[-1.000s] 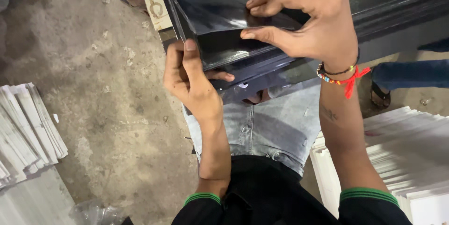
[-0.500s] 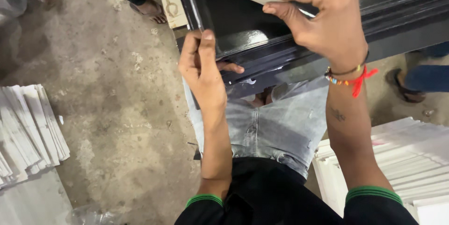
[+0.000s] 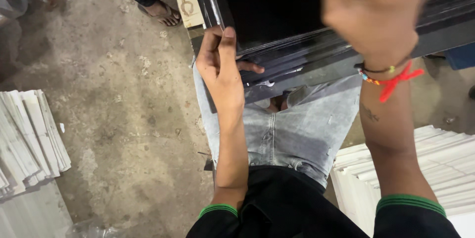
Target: The person peels a protective plastic film off a black rectangular panel using both hands. They carefully lift the film from the edge and pull it away from the surface, smoothing it down as they remove it.
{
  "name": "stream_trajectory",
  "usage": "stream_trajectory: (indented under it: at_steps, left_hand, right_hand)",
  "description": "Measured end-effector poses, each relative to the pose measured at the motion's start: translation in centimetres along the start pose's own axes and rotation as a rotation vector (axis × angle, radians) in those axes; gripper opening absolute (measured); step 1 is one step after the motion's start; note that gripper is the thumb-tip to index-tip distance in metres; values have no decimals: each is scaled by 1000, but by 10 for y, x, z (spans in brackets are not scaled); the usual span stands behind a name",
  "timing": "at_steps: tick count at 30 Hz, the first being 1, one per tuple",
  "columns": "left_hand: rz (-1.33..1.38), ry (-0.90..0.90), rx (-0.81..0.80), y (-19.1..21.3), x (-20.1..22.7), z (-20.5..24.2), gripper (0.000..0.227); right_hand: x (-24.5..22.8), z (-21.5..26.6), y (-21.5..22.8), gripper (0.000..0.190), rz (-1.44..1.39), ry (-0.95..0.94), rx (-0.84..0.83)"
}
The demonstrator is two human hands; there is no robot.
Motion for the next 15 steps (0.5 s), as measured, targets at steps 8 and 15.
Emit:
stream_trajectory:
  at_steps: [8,15]
  left_hand:
    - [27,10,-58,1,2,5,12]
    - [-3,25,5,-5,2,7,20]
  right_hand:
    - [-15,-53,-44,24,-163,-139,-441]
    - [-11,-34,-25,30,-442,-52,-313]
Point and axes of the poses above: each hand's wrist, its own z-axis away from the middle knuckle, its own y-axis out of the back of the hand, x = y × z, the point moved 3 cm from there along -z, towards the middle knuckle, and after that the axes turned 9 degrees about -z, right-handed, at the moved point
